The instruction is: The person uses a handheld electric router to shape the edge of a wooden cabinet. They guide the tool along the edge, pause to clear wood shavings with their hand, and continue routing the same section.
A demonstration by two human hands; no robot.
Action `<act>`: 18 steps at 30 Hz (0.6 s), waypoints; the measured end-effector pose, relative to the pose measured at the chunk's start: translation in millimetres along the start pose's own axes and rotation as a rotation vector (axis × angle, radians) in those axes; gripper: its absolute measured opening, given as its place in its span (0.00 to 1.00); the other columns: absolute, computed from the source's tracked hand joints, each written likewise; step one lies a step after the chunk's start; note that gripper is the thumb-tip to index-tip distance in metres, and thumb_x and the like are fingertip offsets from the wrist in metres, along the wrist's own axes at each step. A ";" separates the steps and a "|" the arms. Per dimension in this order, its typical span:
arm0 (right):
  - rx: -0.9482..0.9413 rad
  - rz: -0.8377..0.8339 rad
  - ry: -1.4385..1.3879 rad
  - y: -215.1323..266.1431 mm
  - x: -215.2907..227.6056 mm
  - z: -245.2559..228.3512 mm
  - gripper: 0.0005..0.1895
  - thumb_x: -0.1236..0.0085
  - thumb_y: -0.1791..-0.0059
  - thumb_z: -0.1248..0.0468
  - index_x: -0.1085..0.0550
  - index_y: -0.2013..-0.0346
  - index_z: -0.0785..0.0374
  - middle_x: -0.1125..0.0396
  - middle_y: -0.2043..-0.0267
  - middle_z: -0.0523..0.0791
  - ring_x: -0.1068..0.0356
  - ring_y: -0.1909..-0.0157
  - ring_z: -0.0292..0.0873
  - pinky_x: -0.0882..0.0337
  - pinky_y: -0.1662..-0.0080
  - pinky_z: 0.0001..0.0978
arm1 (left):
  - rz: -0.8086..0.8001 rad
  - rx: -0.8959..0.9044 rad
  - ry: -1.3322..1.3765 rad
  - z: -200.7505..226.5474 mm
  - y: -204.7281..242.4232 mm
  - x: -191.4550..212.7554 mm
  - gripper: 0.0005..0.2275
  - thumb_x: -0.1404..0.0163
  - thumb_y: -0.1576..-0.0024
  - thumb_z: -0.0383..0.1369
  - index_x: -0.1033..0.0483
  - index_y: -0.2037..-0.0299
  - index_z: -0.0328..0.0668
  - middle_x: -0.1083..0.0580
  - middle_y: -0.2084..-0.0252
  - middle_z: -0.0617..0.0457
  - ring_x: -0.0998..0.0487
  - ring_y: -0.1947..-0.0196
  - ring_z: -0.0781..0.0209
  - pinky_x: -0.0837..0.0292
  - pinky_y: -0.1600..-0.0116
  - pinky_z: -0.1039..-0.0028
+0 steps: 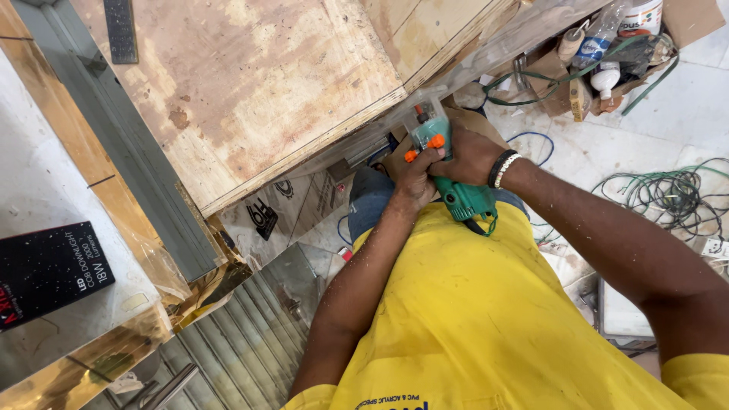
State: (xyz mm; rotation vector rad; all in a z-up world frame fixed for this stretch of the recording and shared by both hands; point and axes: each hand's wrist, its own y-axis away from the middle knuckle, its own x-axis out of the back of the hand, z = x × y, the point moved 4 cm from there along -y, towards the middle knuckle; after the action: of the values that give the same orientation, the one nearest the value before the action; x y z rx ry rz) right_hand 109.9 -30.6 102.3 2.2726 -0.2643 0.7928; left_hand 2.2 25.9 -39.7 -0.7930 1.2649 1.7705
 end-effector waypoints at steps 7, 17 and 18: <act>0.053 -0.017 -0.046 -1.3 -4.1 -6.3 0.45 0.33 0.59 0.47 0.40 0.42 0.78 0.31 0.51 0.66 0.28 0.48 0.64 0.28 0.49 0.49 | 0.013 -0.047 0.018 3.4 17.8 6.7 0.13 0.44 0.43 0.26 0.25 0.48 0.36 0.23 0.55 0.53 0.21 0.54 0.60 0.24 0.47 0.67; 0.160 0.014 -0.374 11.9 -37.8 13.9 0.38 0.34 0.60 0.51 0.33 0.40 0.66 0.28 0.49 0.57 0.27 0.49 0.57 0.28 0.48 0.44 | 0.195 0.006 -0.228 1.6 49.4 11.7 0.15 0.40 0.44 0.28 0.25 0.47 0.38 0.24 0.52 0.54 0.21 0.52 0.61 0.24 0.46 0.68; 0.133 0.013 -0.382 17.3 -42.8 25.2 0.38 0.34 0.59 0.51 0.33 0.40 0.66 0.28 0.49 0.56 0.26 0.49 0.56 0.28 0.48 0.44 | 0.274 0.049 -0.291 0.7 50.2 13.6 0.16 0.41 0.44 0.30 0.27 0.46 0.41 0.25 0.51 0.54 0.22 0.51 0.61 0.24 0.46 0.66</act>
State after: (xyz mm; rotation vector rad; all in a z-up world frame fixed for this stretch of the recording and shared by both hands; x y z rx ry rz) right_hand 80.9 -62.0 71.6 2.5413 -0.4120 0.3857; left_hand -48.3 21.1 -28.3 -0.3280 1.2580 1.9782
